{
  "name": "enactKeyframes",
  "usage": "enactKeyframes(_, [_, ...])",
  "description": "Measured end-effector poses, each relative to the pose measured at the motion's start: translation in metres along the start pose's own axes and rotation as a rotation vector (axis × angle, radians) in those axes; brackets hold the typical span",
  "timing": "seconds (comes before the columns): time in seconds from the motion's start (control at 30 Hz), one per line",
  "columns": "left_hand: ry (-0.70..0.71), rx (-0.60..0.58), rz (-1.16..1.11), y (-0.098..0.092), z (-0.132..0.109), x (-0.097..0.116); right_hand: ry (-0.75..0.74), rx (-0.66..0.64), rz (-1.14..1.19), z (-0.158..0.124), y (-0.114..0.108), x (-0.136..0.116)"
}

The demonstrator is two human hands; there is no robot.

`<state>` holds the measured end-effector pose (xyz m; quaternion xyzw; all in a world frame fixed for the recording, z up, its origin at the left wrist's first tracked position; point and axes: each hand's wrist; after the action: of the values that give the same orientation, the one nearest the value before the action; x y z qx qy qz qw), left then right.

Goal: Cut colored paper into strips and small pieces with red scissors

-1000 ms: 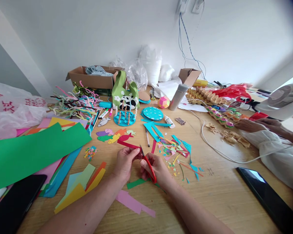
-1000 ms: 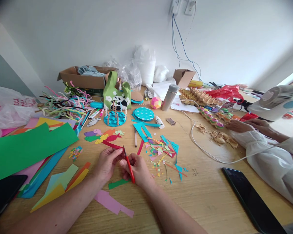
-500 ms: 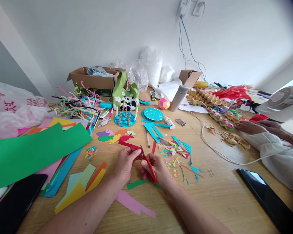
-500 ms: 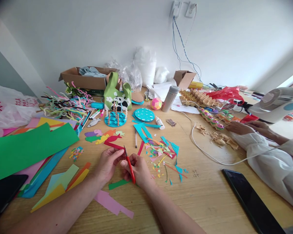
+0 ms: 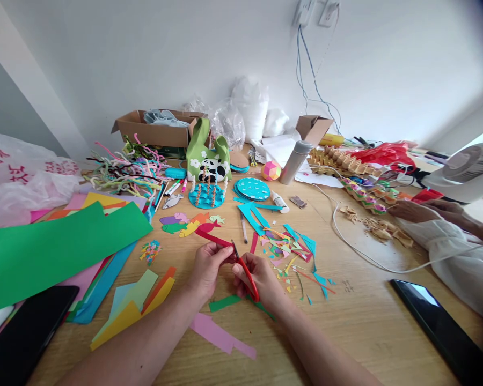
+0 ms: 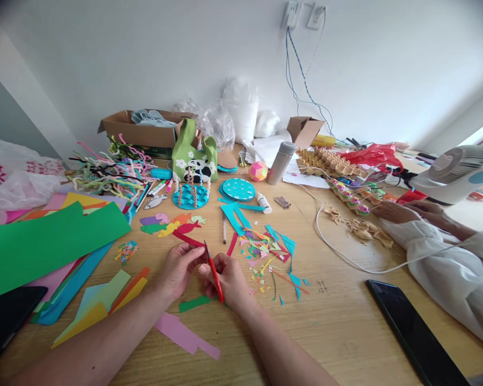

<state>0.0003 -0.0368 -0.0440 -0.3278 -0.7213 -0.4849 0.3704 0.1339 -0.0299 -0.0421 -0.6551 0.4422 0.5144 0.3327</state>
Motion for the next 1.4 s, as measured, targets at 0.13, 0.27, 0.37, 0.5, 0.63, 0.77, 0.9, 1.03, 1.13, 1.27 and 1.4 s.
enactKeyframes(0.13, [-0.002, -0.001, -0.018, 0.001, -0.0001, 0.0014, 0.004, -0.005, 0.0, 0.0001, 0.0, -0.001])
enactKeyframes(0.27, [0.011, -0.002, -0.038, 0.0015, 0.0, 0.0024, 0.001, -0.005, 0.001, 0.0003, 0.0004, -0.0009])
enactKeyframes(0.37, [0.014, -0.008, -0.034, 0.0012, -0.0002, 0.0026, 0.002, -0.002, 0.005, 0.0003, 0.0005, 0.0003])
enactKeyframes(0.5, [0.026, -0.024, -0.012, 0.0, 0.0003, 0.0019, -0.007, -0.004, 0.01, -0.0001, -0.0003, 0.0015])
enactKeyframes(0.63, [0.052, -0.044, 0.015, -0.0019, 0.0028, 0.0005, -0.014, -0.009, 0.007, -0.0008, -0.0018, -0.0005])
enactKeyframes(0.77, [0.058, -0.049, 0.024, -0.0038, 0.0055, -0.0007, -0.009, -0.015, 0.011, -0.0004, -0.0027, -0.0024])
enactKeyframes(0.9, [0.05, -0.064, 0.02, -0.0044, 0.0057, -0.0004, -0.011, -0.016, 0.008, 0.0001, -0.003, -0.0027])
enactKeyframes(1.03, [0.036, -0.066, 0.008, -0.0036, 0.0042, 0.0007, -0.01, -0.009, 0.01, -0.0007, -0.0028, -0.0031])
enactKeyframes(1.13, [0.024, -0.075, 0.017, -0.0029, 0.0036, 0.0012, -0.013, -0.009, 0.012, -0.0009, -0.0027, -0.0036])
enactKeyframes(1.27, [0.042, -0.066, 0.025, -0.0028, 0.0038, 0.0014, -0.008, -0.011, 0.013, -0.0008, -0.0028, -0.0037])
enactKeyframes(1.4, [0.058, -0.062, 0.038, -0.0036, 0.0045, 0.0013, -0.011, -0.014, 0.011, -0.0009, -0.0026, -0.0029])
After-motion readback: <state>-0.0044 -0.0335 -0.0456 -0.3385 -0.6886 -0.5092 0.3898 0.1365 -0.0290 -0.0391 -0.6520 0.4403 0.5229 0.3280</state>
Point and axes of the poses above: each hand's wrist, its own z-axis towards the middle knuckle, its own y-axis out of the palm, x = y × z, and after that the axes turned 4 degrees about x, right-handed
